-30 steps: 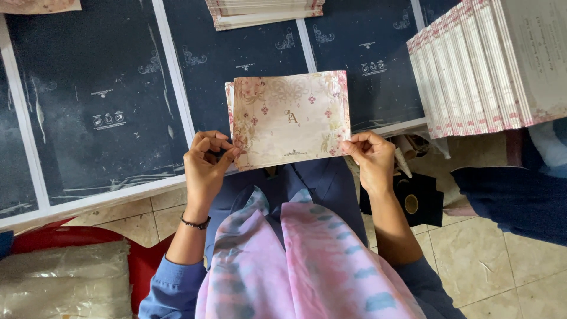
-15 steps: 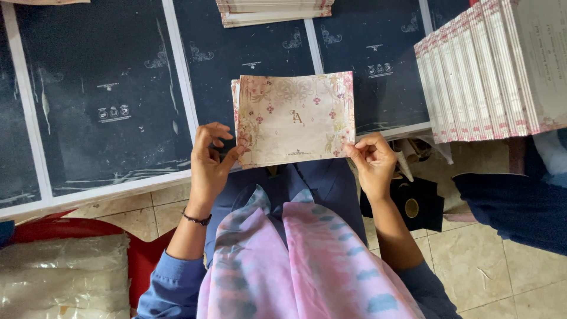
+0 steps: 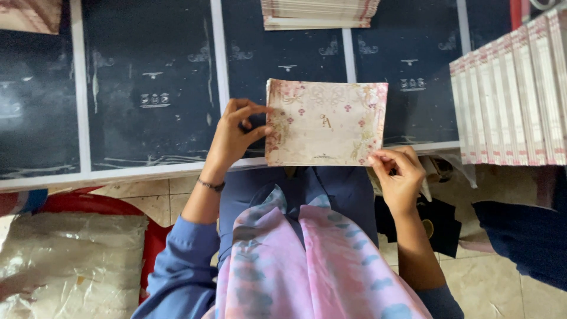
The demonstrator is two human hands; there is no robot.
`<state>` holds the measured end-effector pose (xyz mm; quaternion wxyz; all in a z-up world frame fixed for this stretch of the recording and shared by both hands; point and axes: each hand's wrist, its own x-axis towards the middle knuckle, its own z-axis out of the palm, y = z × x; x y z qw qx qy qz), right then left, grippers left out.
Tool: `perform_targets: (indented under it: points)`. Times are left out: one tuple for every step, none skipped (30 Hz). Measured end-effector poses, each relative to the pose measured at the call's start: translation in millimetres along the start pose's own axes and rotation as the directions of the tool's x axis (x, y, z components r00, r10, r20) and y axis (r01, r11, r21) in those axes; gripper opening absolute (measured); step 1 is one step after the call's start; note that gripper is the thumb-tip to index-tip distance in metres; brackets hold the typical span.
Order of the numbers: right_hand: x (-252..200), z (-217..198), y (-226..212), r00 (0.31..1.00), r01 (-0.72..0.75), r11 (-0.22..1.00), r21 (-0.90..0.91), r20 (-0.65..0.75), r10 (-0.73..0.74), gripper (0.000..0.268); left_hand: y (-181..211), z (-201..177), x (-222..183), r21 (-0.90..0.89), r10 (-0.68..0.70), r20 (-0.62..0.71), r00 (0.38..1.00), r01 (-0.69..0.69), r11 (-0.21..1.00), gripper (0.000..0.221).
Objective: The person is organizing, inspecting, and stacking printed cards on a work surface.
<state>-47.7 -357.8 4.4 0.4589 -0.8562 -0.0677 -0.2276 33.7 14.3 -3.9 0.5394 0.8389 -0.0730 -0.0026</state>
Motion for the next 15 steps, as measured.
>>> perform_targets:
  points:
    - [0, -1, 1, 1.0, 0.023, 0.999, -0.04, 0.01, -0.022, 0.02, -3, 1, 8, 0.002, 0.025, -0.008, 1.0, -0.025, 1.0, 0.043]
    - [2, -3, 1, 0.999, 0.047, 0.996, -0.081, 0.016, -0.046, 0.02, -6, 3, 18, 0.004, 0.054, -0.015, 0.998, -0.054, 0.999, 0.041]
    - [3, -3, 1, 0.998, 0.053, 0.996, -0.076, 0.019, -0.052, 0.02, -4, 0, 23, 0.007, 0.054, -0.023, 0.998, -0.054, 0.999, 0.041]
    - [4, -4, 0, 0.997, 0.068, 0.993, -0.1, 0.032, -0.065, 0.019, -2, -2, 27, 0.031, 0.084, -0.019, 0.996, -0.083, 0.996, 0.04]
    - [5, -5, 0, 0.996, 0.083, 0.989, -0.125, 0.045, -0.077, 0.018, 1, -4, 32, 0.054, 0.113, -0.014, 0.993, -0.112, 0.992, 0.04]
    - [6, -6, 1, 0.996, 0.086, 0.989, -0.124, 0.043, -0.081, 0.018, 4, -6, 31, 0.055, 0.117, -0.016, 0.993, -0.116, 0.992, 0.04]
    - [8, -7, 2, 0.995, 0.085, 0.985, -0.15, 0.07, -0.075, 0.018, 8, -7, 30, 0.091, 0.143, -0.01, 0.99, -0.141, 0.986, 0.041]
    - [8, -9, 3, 0.993, 0.082, 0.981, -0.177, 0.096, -0.066, 0.019, 11, -8, 29, 0.126, 0.168, 0.0, 0.986, -0.167, 0.978, 0.042]
    - [14, -12, 2, 0.993, 0.083, 0.981, -0.177, 0.093, -0.067, 0.019, 18, -9, 28, 0.127, 0.17, 0.001, 0.985, -0.169, 0.977, 0.042]
    - [19, -15, 0, 0.986, 0.07, 0.978, -0.198, 0.165, -0.037, 0.018, 25, -11, 27, 0.22, 0.188, 0.029, 0.982, -0.19, 0.957, 0.042]
    - [24, -18, -1, 0.972, 0.058, 0.974, -0.219, 0.235, -0.005, 0.018, 31, -13, 26, 0.311, 0.203, 0.059, 0.977, -0.211, 0.927, 0.043]
    - [33, -16, -7, 0.972, 0.057, 0.975, -0.217, 0.236, -0.005, 0.018, 33, -14, 26, 0.313, 0.201, 0.059, 0.978, -0.21, 0.926, 0.043]
    - [43, -14, -12, 0.958, 0.127, 0.956, -0.264, 0.281, -0.049, 0.014, 35, -15, 26, 0.39, 0.201, 0.091, 0.975, -0.22, 0.894, 0.04]
    - [53, -13, -18, 0.941, 0.197, 0.93, -0.309, 0.326, -0.091, 0.011, 37, -15, 27, 0.463, 0.2, 0.123, 0.972, -0.235, 0.854, 0.037]
    - [57, -4, -13, 0.942, 0.196, 0.93, -0.31, 0.324, -0.091, 0.011, 38, -16, 26, 0.464, 0.202, 0.124, 0.972, -0.236, 0.854, 0.037]
